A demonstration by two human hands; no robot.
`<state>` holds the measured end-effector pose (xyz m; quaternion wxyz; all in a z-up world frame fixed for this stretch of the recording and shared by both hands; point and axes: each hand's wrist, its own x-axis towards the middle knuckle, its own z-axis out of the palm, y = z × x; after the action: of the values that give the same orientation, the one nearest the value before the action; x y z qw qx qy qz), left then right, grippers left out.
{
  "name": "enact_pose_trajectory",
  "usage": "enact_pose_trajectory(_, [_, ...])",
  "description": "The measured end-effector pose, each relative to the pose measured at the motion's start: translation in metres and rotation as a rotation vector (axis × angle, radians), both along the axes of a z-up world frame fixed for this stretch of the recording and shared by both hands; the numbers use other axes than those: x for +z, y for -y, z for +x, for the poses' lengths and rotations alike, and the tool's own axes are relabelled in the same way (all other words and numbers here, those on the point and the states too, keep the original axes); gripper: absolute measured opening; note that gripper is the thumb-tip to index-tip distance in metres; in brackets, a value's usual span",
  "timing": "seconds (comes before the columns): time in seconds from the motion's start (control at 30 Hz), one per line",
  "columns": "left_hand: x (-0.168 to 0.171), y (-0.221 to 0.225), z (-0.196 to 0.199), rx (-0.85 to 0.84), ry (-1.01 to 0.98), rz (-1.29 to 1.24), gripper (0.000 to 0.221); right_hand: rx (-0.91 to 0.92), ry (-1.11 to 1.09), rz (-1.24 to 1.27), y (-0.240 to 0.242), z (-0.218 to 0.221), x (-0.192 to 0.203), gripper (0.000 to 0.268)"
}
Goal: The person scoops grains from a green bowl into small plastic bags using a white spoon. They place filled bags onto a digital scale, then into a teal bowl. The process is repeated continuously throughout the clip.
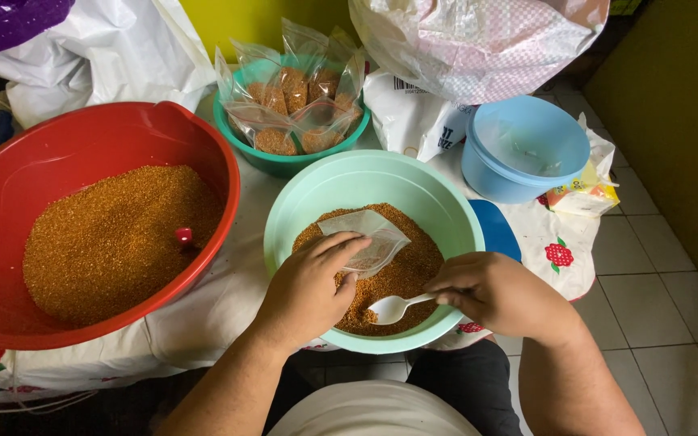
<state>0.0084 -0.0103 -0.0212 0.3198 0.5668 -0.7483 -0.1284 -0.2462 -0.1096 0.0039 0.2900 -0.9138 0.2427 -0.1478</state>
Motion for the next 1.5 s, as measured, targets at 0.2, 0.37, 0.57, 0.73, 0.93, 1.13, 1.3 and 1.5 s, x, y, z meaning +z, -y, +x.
enact_pose_trajectory(0.2, [0.003,-0.001,-0.001,0.007,-0.003,0.017,0.042,-0.037,0.129,0.058,0.007,-0.008,0.01,0.016])
enact_pose_trajectory(0.37, [0.002,-0.002,0.0,0.007,0.006,0.003,0.043,-0.107,0.213,0.053,0.016,-0.015,-0.001,0.018])
enact_pose_trajectory(0.57, [-0.01,0.001,-0.001,0.006,0.01,-0.017,0.042,-0.212,0.215,0.024,0.018,-0.027,-0.006,0.016])
enact_pose_trajectory(0.73, [-0.029,0.005,-0.002,0.073,-0.019,-0.123,0.048,-0.186,0.031,0.01,0.023,-0.039,-0.015,0.02])
enact_pose_trajectory(0.93, [0.001,-0.001,-0.002,0.013,-0.01,0.001,0.041,-0.246,-0.04,-0.235,0.019,-0.012,-0.014,0.013])
enact_pose_trajectory(1.13, [-0.001,0.001,-0.001,0.011,-0.01,0.002,0.042,-0.192,-0.038,-0.233,0.012,0.003,-0.026,0.01])
enact_pose_trajectory(1.3, [0.001,0.0,-0.002,0.011,-0.002,0.004,0.041,-0.178,0.013,-0.134,0.004,-0.003,-0.01,0.013])
enact_pose_trajectory(1.5, [0.001,0.0,-0.001,0.005,-0.002,0.001,0.042,-0.249,-0.058,-0.285,0.021,-0.009,-0.025,0.013])
